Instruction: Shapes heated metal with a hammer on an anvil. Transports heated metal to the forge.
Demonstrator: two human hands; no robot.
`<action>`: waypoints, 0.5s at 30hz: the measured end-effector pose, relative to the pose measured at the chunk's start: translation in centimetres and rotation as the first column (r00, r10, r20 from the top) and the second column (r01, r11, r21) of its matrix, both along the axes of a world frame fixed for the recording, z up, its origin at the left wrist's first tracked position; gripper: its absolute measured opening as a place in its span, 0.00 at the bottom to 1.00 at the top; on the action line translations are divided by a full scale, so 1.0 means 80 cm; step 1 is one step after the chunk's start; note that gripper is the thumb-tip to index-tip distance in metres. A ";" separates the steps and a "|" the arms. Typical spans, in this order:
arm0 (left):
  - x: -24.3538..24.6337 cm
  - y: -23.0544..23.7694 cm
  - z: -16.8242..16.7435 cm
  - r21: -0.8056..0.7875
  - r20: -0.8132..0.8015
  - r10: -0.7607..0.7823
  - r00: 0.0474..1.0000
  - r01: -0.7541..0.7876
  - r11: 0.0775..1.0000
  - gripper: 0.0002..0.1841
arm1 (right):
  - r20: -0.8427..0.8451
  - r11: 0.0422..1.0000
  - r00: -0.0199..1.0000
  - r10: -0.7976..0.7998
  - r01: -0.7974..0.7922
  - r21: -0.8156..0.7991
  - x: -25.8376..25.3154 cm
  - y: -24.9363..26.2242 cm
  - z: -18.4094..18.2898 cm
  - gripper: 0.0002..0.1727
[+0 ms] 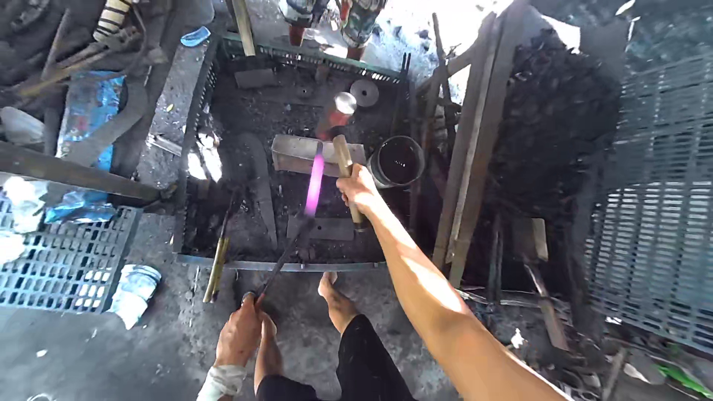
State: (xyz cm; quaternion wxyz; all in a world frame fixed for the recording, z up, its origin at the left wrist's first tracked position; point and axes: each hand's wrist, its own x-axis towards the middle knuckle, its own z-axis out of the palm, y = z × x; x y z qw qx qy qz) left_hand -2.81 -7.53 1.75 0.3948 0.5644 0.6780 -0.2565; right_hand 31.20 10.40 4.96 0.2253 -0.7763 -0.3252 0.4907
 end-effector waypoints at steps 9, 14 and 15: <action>-0.009 -0.006 0.020 0.005 0.029 -0.012 1.000 0.012 1.000 0.21 | -0.046 0.891 0.989 0.139 -0.145 -0.429 -0.006 -0.276 0.095 0.22; -0.012 -0.015 0.022 -0.009 0.006 -0.037 0.999 0.037 0.999 0.21 | -0.224 0.757 0.974 0.043 -0.178 -0.628 -0.016 -0.392 0.073 0.20; -0.011 -0.018 0.024 -0.004 -0.004 -0.036 0.999 0.036 0.999 0.21 | -0.242 0.752 0.970 0.038 -0.187 -0.632 -0.012 -0.401 0.068 0.20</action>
